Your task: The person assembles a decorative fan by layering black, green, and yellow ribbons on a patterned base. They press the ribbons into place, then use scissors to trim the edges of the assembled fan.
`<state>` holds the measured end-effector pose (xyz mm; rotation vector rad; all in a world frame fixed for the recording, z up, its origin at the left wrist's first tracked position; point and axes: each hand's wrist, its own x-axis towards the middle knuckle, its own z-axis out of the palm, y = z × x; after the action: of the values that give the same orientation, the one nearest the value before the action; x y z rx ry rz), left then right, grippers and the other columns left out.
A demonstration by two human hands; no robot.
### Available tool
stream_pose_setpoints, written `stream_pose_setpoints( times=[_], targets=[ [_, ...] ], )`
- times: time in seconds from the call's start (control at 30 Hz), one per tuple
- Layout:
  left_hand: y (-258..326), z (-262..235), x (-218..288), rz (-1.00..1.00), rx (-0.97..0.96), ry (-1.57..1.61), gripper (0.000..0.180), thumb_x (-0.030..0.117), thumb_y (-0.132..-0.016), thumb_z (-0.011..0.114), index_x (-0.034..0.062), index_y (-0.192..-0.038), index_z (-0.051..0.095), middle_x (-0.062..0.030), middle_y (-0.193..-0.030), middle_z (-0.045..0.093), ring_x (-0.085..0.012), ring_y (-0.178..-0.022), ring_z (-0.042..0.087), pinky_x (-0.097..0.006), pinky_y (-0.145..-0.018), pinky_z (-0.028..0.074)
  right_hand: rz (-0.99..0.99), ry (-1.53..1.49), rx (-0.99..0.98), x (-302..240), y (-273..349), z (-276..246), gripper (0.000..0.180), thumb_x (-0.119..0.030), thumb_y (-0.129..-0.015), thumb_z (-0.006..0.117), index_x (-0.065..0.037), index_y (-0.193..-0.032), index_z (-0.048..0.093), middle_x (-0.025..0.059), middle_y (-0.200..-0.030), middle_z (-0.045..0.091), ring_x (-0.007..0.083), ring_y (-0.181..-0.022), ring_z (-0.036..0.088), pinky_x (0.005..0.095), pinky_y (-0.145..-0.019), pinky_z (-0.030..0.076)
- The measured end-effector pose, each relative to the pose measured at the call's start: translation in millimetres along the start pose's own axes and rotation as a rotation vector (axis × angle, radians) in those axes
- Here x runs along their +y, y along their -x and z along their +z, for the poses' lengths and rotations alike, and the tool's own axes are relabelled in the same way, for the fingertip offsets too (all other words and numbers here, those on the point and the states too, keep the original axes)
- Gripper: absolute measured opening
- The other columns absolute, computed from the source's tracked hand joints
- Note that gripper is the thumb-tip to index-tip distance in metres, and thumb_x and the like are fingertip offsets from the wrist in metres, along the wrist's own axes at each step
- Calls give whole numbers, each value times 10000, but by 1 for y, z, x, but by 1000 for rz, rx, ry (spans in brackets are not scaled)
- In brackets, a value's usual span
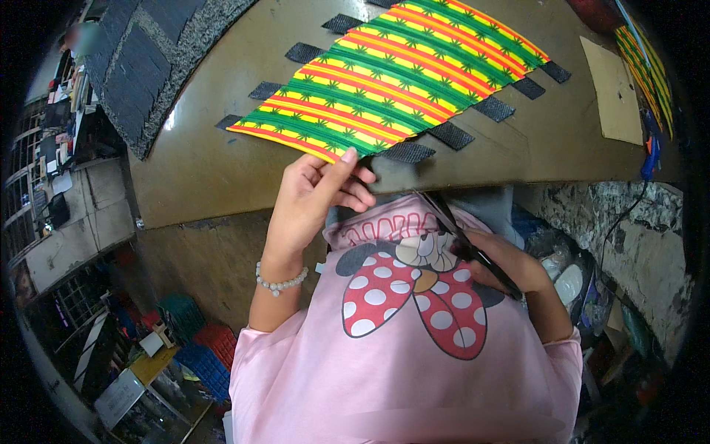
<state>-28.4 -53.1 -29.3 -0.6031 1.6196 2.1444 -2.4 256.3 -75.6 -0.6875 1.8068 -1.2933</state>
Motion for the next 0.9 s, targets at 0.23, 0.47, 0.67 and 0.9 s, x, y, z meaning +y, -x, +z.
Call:
stream_pose_setpoints(
  times=[0.23,0.47,0.67,0.9],
  targets=[
    [6,4,-20,54,156,-84,240,171,-983,603,-64,-1031,589,-117,-832,675,-150,-628,676,-227,-556,563,42,42,85,-24,-56,11,378,-378,-958,590,-2,-990,561,205,-861,609,400,-822,596,456,-735,454],
    [9,5,-27,72,184,-30,253,143,-977,608,-84,-1090,594,-154,-899,700,-169,-734,709,-235,-643,584,64,-16,37,-33,-79,12,446,-430,-974,559,14,-1020,566,228,-851,609,381,-778,603,451,-707,468],
    [9,-2,-26,44,142,-25,253,146,-989,586,-83,-1094,596,-158,-913,701,-184,-750,714,-248,-649,589,94,-56,-41,-32,-85,7,482,-466,-972,552,13,-1028,572,210,-818,617,356,-745,604,427,-695,475],
    [9,-5,-25,9,153,-26,247,145,-992,580,-86,-1079,600,-157,-905,700,-188,-735,714,-255,-639,596,66,-67,-4,-31,-84,2,519,-508,-967,534,8,-990,585,197,-754,608,353,-683,601,438,-663,476]
  ],
)
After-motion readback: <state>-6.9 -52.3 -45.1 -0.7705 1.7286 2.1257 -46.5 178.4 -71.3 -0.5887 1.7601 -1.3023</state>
